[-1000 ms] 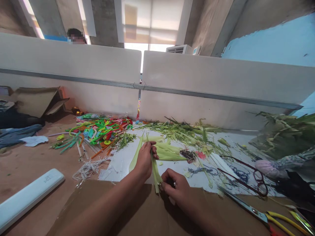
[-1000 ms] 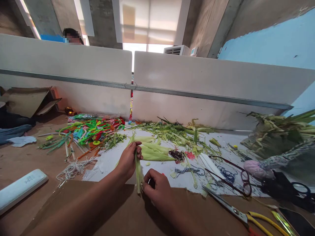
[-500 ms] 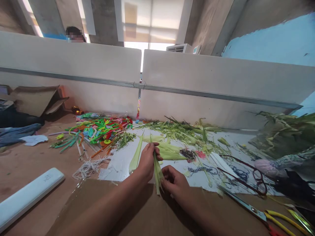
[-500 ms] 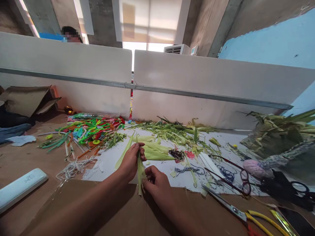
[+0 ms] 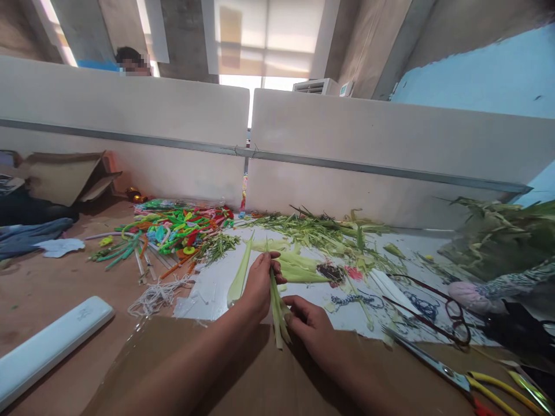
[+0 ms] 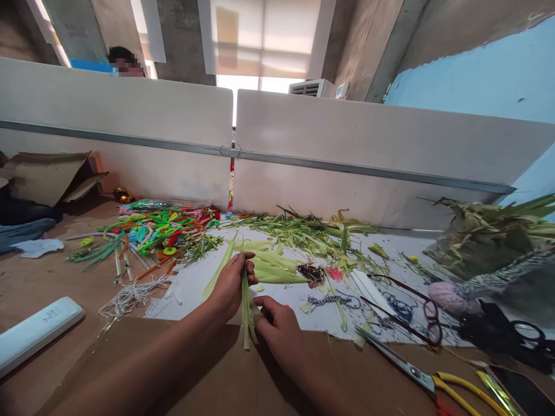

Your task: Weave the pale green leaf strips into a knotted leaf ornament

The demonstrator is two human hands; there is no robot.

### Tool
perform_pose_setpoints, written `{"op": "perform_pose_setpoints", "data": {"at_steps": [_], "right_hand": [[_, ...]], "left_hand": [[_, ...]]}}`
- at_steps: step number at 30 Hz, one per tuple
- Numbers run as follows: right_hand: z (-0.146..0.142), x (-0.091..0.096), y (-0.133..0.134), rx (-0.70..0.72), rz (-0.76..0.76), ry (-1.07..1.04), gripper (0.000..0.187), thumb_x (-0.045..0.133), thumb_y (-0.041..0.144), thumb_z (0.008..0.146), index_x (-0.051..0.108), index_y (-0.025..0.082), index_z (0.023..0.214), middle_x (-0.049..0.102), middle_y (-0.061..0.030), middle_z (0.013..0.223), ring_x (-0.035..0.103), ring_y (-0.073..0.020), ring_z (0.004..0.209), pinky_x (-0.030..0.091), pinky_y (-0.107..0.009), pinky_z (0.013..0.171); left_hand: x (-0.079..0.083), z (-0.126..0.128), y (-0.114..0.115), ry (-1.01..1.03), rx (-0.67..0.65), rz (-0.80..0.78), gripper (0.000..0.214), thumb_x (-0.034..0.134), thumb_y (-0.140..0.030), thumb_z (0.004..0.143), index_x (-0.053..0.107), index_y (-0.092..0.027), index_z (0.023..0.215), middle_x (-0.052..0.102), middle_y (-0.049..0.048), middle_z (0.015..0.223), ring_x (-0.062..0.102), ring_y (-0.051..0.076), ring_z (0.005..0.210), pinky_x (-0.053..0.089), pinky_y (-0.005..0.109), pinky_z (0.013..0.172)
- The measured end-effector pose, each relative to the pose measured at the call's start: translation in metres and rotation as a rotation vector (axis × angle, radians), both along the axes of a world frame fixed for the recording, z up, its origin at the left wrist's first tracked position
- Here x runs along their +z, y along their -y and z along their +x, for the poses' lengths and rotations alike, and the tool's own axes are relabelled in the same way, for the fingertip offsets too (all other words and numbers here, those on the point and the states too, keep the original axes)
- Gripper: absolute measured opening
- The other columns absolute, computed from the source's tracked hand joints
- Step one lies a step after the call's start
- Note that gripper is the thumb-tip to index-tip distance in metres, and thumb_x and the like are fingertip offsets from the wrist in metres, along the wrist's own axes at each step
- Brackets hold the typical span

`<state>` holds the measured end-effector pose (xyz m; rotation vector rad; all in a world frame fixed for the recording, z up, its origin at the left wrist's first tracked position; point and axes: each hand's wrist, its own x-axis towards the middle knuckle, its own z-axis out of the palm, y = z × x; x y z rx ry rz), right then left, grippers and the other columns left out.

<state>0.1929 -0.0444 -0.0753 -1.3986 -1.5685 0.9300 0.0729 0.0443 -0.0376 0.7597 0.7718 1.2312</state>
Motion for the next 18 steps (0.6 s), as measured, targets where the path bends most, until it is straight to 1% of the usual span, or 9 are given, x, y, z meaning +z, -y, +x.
{"op": "perform_pose_setpoints", "data": {"at_steps": [2, 6, 10, 12, 14, 16, 18], "right_hand": [[0.000, 0.002, 0.000, -0.002, -0.001, 0.011, 0.035, 0.053, 0.026, 0.081, 0.074, 0.018, 0.107, 0.053, 0.0027, 0.063, 0.044, -0.0165, 0.061, 0.031, -0.027, 0.060], [0.000, 0.002, 0.000, 0.009, -0.008, 0.040, 0.045, 0.049, 0.024, 0.079, 0.073, 0.018, 0.117, 0.046, 0.0049, 0.061, 0.042, -0.0155, 0.059, 0.030, -0.027, 0.061], [0.000, 0.003, 0.001, 0.014, 0.000, 0.061, 0.047, 0.050, 0.025, 0.079, 0.071, 0.018, 0.120, 0.044, 0.0059, 0.059, 0.043, -0.0154, 0.058, 0.029, -0.027, 0.060], [0.000, 0.006, 0.002, 0.010, -0.003, 0.060, 0.042, 0.052, 0.027, 0.080, 0.071, 0.017, 0.116, 0.051, 0.0045, 0.061, 0.047, -0.0160, 0.059, 0.032, -0.028, 0.061], [0.001, 0.011, 0.002, -0.008, 0.006, 0.034, 0.034, 0.056, 0.032, 0.083, 0.072, 0.017, 0.108, 0.061, 0.0010, 0.069, 0.051, -0.0166, 0.061, 0.036, -0.028, 0.061], [0.005, 0.016, 0.001, -0.045, 0.058, -0.012, 0.028, 0.059, 0.038, 0.087, 0.072, 0.018, 0.101, 0.068, -0.0037, 0.083, 0.057, -0.0184, 0.069, 0.041, -0.029, 0.065], [0.011, 0.019, -0.003, -0.101, 0.125, -0.077, 0.030, 0.060, 0.043, 0.090, 0.074, 0.019, 0.100, 0.071, -0.0073, 0.096, 0.061, -0.0213, 0.081, 0.045, -0.030, 0.068]], "left_hand": [[-0.001, 0.000, 0.000, -0.002, 0.004, 0.007, 0.027, 0.057, -0.040, 0.093, 0.059, -0.014, 0.101, 0.051, -0.0052, 0.064, 0.048, 0.009, 0.048, 0.047, 0.023, 0.053], [-0.002, -0.001, -0.001, -0.002, 0.004, 0.015, 0.029, 0.058, -0.042, 0.092, 0.059, -0.014, 0.101, 0.050, -0.0056, 0.065, 0.047, 0.009, 0.049, 0.047, 0.024, 0.054], [-0.002, -0.001, -0.001, -0.006, -0.002, 0.028, 0.034, 0.061, -0.048, 0.088, 0.058, -0.015, 0.099, 0.050, -0.0058, 0.064, 0.046, 0.009, 0.048, 0.044, 0.023, 0.052], [-0.001, -0.002, -0.001, -0.005, -0.008, 0.038, 0.038, 0.066, -0.051, 0.084, 0.058, -0.016, 0.096, 0.046, -0.0072, 0.061, 0.041, 0.007, 0.047, 0.038, 0.020, 0.048], [-0.001, -0.003, -0.002, -0.018, -0.039, 0.043, 0.041, 0.070, -0.054, 0.080, 0.057, -0.017, 0.091, 0.038, -0.0097, 0.057, 0.032, 0.006, 0.044, 0.028, 0.018, 0.043], [-0.001, -0.003, -0.001, -0.073, -0.112, 0.056, 0.043, 0.071, -0.058, 0.078, 0.056, -0.018, 0.088, 0.032, -0.0115, 0.054, 0.022, 0.005, 0.043, 0.018, 0.018, 0.041], [-0.001, -0.001, 0.002, -0.141, -0.199, 0.076, 0.045, 0.069, -0.062, 0.077, 0.055, -0.019, 0.084, 0.031, -0.0117, 0.053, 0.018, 0.005, 0.042, 0.014, 0.019, 0.041]]}}
